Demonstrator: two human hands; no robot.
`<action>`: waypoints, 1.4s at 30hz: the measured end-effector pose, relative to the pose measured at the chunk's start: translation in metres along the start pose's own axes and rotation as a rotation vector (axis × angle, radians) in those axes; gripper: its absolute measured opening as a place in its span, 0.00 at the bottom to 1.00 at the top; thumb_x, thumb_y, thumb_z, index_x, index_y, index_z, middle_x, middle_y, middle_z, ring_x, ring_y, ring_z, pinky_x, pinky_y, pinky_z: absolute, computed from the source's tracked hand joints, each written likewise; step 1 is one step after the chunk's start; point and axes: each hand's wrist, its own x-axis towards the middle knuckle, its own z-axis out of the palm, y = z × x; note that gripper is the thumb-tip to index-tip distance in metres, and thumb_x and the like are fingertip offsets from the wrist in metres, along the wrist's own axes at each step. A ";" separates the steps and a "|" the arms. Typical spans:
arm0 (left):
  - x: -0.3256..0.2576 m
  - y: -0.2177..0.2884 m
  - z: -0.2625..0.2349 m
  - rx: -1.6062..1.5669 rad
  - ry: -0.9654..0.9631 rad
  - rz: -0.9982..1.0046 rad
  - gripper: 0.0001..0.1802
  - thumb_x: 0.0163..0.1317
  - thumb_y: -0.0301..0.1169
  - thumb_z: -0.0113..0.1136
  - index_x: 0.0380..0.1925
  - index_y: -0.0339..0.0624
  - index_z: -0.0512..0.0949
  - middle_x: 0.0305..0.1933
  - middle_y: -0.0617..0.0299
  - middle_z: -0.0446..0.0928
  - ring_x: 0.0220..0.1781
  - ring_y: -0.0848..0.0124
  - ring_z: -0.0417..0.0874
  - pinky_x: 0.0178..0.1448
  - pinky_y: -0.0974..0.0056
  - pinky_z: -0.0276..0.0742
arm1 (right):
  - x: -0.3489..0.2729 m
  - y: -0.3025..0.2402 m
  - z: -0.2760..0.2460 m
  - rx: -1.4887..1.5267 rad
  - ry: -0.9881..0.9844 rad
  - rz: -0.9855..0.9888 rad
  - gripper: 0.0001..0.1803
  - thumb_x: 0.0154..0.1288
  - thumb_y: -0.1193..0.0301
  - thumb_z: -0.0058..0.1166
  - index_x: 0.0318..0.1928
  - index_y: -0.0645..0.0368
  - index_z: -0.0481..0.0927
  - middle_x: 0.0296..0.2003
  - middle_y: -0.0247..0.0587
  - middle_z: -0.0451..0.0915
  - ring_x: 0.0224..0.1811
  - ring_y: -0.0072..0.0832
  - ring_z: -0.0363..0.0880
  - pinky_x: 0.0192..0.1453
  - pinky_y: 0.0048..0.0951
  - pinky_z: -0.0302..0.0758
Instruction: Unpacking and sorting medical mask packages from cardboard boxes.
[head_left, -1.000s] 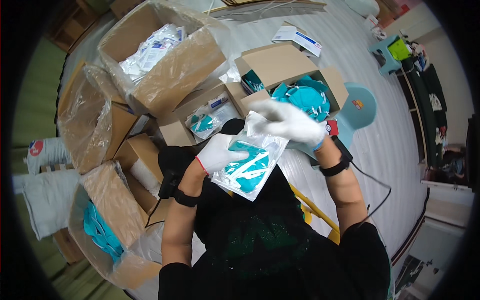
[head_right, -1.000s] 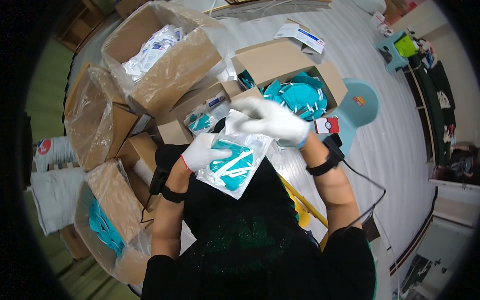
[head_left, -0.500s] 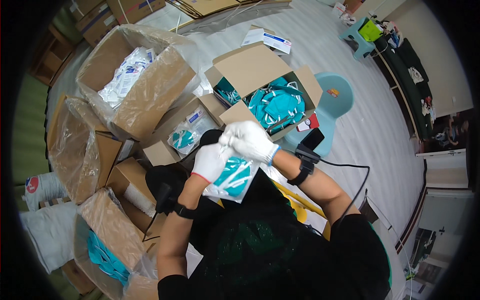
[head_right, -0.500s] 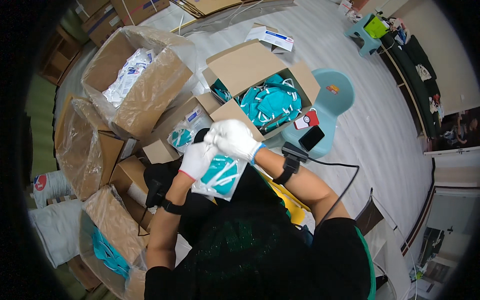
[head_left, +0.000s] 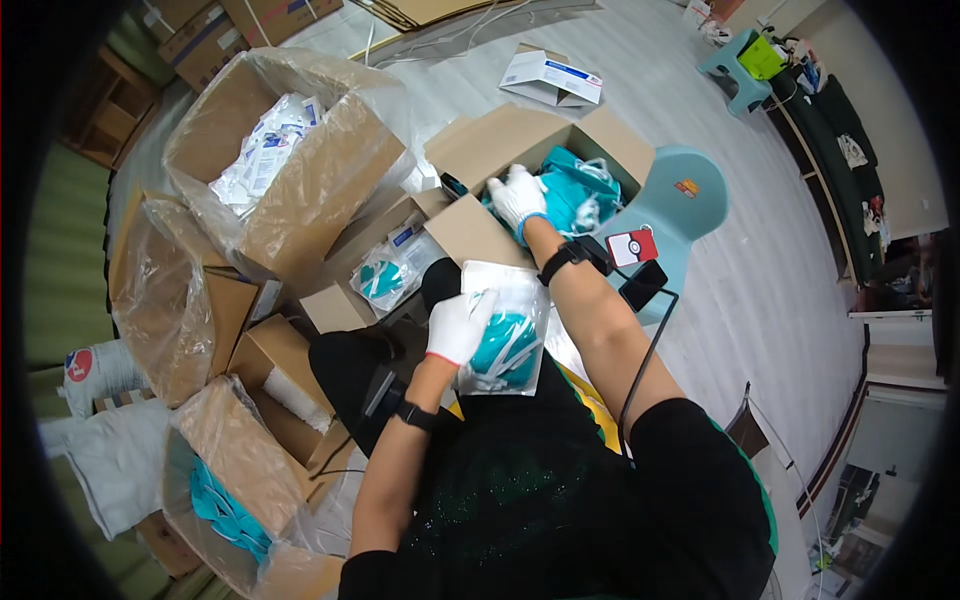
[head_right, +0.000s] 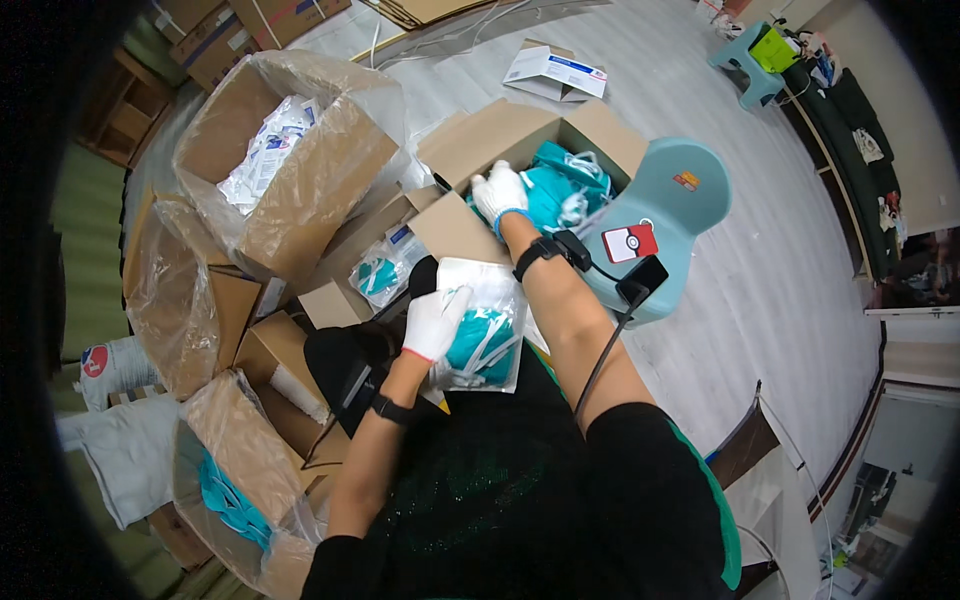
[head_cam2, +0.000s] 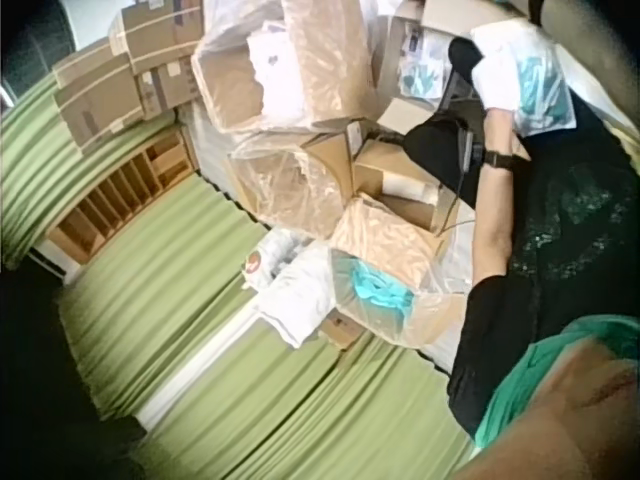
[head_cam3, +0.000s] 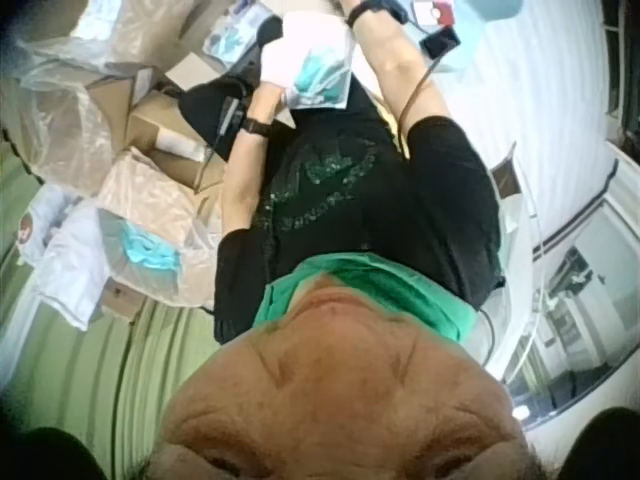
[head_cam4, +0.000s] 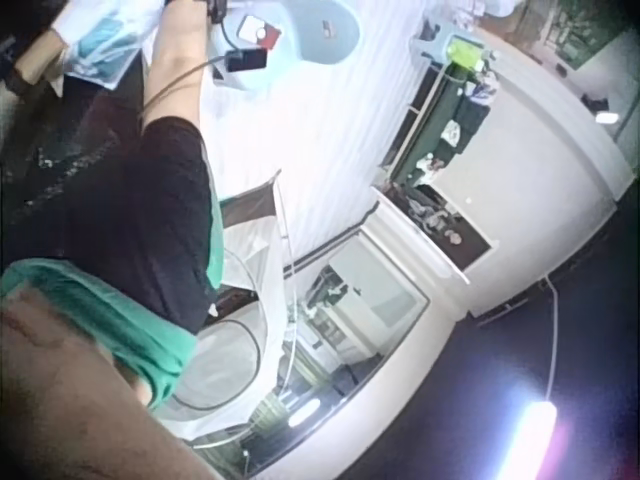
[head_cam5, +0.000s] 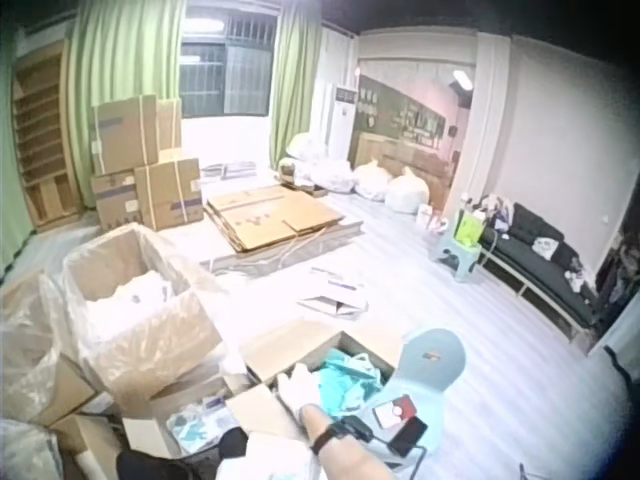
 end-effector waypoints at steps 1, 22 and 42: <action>-0.003 0.003 -0.005 -0.039 -0.009 -0.022 0.28 0.67 0.53 0.48 0.28 0.38 0.83 0.28 0.40 0.78 0.35 0.43 0.81 0.39 0.48 0.75 | 0.002 -0.009 -0.002 -0.012 -0.063 0.007 0.33 0.58 0.52 0.58 0.51 0.72 0.73 0.45 0.66 0.80 0.50 0.54 0.81 0.56 0.43 0.76; -0.026 0.004 -0.032 -0.203 0.058 0.003 0.19 0.64 0.44 0.58 0.32 0.36 0.83 0.31 0.43 0.80 0.35 0.48 0.83 0.38 0.54 0.78 | -0.033 -0.049 -0.045 -0.105 -0.182 -0.282 0.32 0.61 0.47 0.57 0.52 0.63 0.76 0.47 0.59 0.81 0.48 0.49 0.81 0.52 0.42 0.76; -0.027 0.074 -0.073 0.511 0.522 0.600 0.09 0.60 0.33 0.62 0.23 0.46 0.74 0.20 0.57 0.72 0.21 0.60 0.76 0.24 0.58 0.70 | -0.092 -0.055 -0.013 1.363 -0.227 0.256 0.11 0.67 0.68 0.47 0.27 0.55 0.77 0.20 0.36 0.75 0.21 0.27 0.72 0.27 0.32 0.70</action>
